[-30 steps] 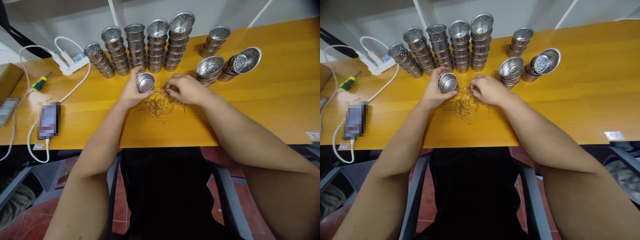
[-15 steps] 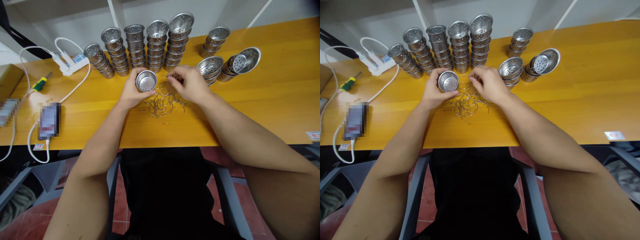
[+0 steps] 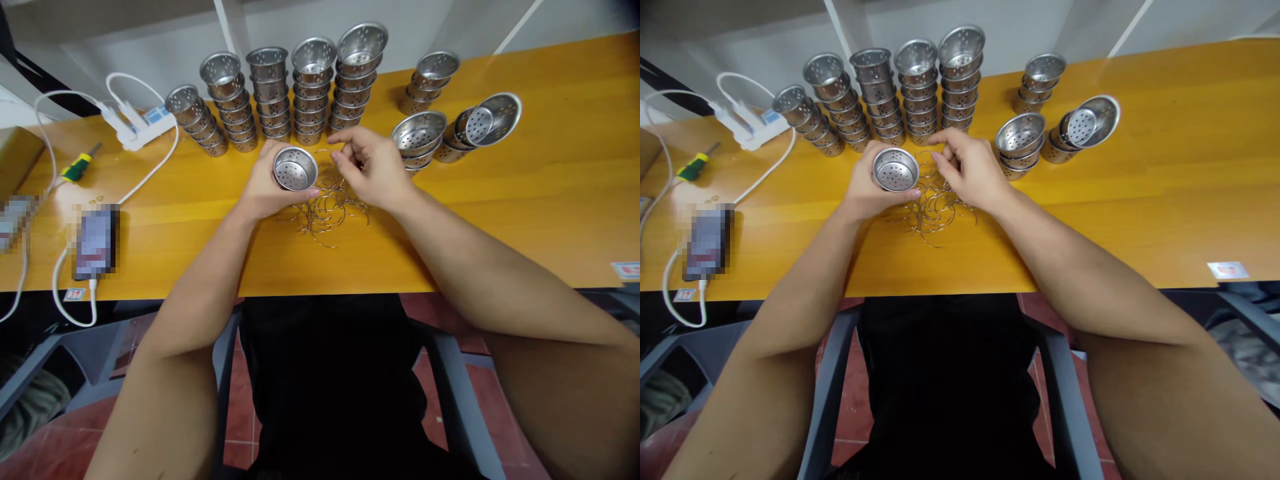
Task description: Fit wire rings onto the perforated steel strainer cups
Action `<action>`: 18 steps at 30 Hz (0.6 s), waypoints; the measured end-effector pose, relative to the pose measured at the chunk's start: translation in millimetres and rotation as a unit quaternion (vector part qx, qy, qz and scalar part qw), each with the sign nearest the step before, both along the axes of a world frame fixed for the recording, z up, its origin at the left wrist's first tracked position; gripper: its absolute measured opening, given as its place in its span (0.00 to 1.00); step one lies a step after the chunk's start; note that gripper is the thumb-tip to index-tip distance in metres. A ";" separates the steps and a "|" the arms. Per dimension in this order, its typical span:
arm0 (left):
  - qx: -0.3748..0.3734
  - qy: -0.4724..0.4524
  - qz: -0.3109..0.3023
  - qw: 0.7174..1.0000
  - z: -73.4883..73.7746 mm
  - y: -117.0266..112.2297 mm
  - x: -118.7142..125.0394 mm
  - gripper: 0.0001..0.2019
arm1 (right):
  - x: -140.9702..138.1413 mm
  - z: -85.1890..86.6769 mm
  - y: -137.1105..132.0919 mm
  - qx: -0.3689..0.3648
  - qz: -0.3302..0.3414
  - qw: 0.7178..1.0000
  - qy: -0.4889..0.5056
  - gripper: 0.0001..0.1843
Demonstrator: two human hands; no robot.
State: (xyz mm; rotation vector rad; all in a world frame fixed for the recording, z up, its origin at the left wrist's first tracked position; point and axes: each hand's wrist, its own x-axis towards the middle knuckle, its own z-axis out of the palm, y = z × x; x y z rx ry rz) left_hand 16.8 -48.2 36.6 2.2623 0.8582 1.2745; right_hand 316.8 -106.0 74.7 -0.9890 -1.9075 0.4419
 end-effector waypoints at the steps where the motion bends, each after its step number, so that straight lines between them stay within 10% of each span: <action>1: 0.002 0.000 0.002 1.000 0.5 -0.5 0.5 0.47 | 0.4 -0.3 0.4 0.005 -0.001 1.000 -0.007 0.37; 18: -0.035 -0.044 -0.012 0.998 6.8 -7.8 14.6 0.44 | -1.3 3.6 2.7 -0.059 -0.020 0.998 -0.006 0.41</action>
